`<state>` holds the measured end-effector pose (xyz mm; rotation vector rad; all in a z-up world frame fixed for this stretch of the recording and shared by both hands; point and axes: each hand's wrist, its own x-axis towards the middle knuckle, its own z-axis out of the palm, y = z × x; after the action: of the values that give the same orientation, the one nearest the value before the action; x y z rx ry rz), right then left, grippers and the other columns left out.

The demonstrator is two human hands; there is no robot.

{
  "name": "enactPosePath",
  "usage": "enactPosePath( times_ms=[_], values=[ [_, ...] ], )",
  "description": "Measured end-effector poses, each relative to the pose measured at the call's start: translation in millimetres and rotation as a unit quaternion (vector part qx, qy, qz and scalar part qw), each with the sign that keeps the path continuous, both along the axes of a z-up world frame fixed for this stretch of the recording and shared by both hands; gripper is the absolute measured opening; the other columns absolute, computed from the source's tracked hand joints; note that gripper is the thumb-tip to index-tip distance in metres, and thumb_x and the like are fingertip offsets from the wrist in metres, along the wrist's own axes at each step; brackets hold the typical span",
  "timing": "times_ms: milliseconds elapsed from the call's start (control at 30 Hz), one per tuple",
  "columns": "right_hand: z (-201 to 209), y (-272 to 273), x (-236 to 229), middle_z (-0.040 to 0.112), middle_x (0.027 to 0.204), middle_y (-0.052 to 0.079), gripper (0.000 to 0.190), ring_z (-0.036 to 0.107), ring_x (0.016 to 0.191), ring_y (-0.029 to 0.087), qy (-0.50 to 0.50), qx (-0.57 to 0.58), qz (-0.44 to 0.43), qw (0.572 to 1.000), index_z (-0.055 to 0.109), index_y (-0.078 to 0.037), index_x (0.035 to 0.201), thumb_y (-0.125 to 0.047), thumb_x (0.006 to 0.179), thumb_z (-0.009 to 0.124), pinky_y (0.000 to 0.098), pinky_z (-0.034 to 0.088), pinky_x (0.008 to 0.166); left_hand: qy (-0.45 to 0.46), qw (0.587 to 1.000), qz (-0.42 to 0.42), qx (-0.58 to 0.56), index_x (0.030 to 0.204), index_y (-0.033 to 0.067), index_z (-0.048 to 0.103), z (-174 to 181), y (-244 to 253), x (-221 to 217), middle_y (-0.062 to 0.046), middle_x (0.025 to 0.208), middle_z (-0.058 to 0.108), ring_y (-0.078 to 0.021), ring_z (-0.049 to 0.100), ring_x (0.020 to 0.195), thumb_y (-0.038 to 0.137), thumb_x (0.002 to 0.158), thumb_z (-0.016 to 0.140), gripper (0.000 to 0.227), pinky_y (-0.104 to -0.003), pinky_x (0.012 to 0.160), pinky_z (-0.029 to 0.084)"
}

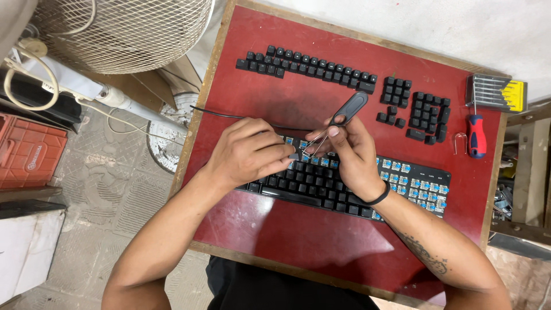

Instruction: The person uses a keycap puller to remove black keycaps from a mechanical keyboard with blue switches. The removed keycaps are placed in rows on the red table surface next to the keyboard.

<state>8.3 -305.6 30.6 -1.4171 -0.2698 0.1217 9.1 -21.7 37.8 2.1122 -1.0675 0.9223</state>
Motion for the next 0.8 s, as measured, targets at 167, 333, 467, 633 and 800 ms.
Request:
enactPosePath(
  times_ms=[167,333,467,633,800],
  values=[
    [2,1,0,0.089,0.116,0.030,0.028,0.094,0.097,0.035,-0.008,-0.027,-0.013,1.000,0.060,0.003,0.139,-0.023,0.130,0.058,0.0405,0.076,0.085,0.038,0.998,0.026,0.036,0.108,0.0196,0.090,16,14,8,0.001,0.099,0.077,-0.0279,0.074,0.097,0.040,0.126,0.071,0.033,-0.044,0.086,0.062],
    [-2,4,1,0.090,0.113,0.028,0.025,0.094,0.095,0.033,-0.017,-0.016,-0.012,1.000,0.061,0.003,0.137,-0.020,0.129,0.058,0.0386,0.075,0.082,0.110,0.981,0.088,0.137,0.109,0.0218,0.093,29,21,32,0.003,0.096,0.080,-0.0243,0.075,0.099,0.033,0.106,0.096,0.012,-0.043,0.090,0.064],
    [3,2,2,0.091,0.112,0.029,0.026,0.094,0.093,0.033,-0.018,-0.020,-0.007,1.000,0.063,0.005,0.137,-0.020,0.129,0.058,0.0381,0.075,0.081,0.160,0.962,0.117,0.188,0.103,0.0303,0.090,14,20,71,0.010,0.095,0.079,-0.0190,0.075,0.103,0.037,0.096,0.100,0.013,-0.040,0.092,0.064],
    [5,4,2,0.092,0.110,0.028,0.024,0.095,0.091,0.033,-0.017,-0.016,-0.007,1.000,0.067,0.005,0.135,-0.017,0.127,0.061,0.0376,0.076,0.078,0.204,0.945,0.142,0.215,0.100,0.0321,0.088,14,9,108,0.012,0.090,0.075,-0.0180,0.076,0.099,0.033,0.090,0.102,0.017,-0.041,0.088,0.066],
    [4,5,1,0.092,0.108,0.027,0.022,0.095,0.090,0.033,-0.020,-0.008,-0.015,1.000,0.069,0.005,0.134,-0.015,0.126,0.063,0.0368,0.076,0.077,0.241,0.933,0.151,0.223,0.101,0.0362,0.084,7,3,131,0.013,0.093,0.076,-0.0181,0.076,0.104,0.039,0.090,0.100,0.020,-0.042,0.091,0.068]
  ],
)
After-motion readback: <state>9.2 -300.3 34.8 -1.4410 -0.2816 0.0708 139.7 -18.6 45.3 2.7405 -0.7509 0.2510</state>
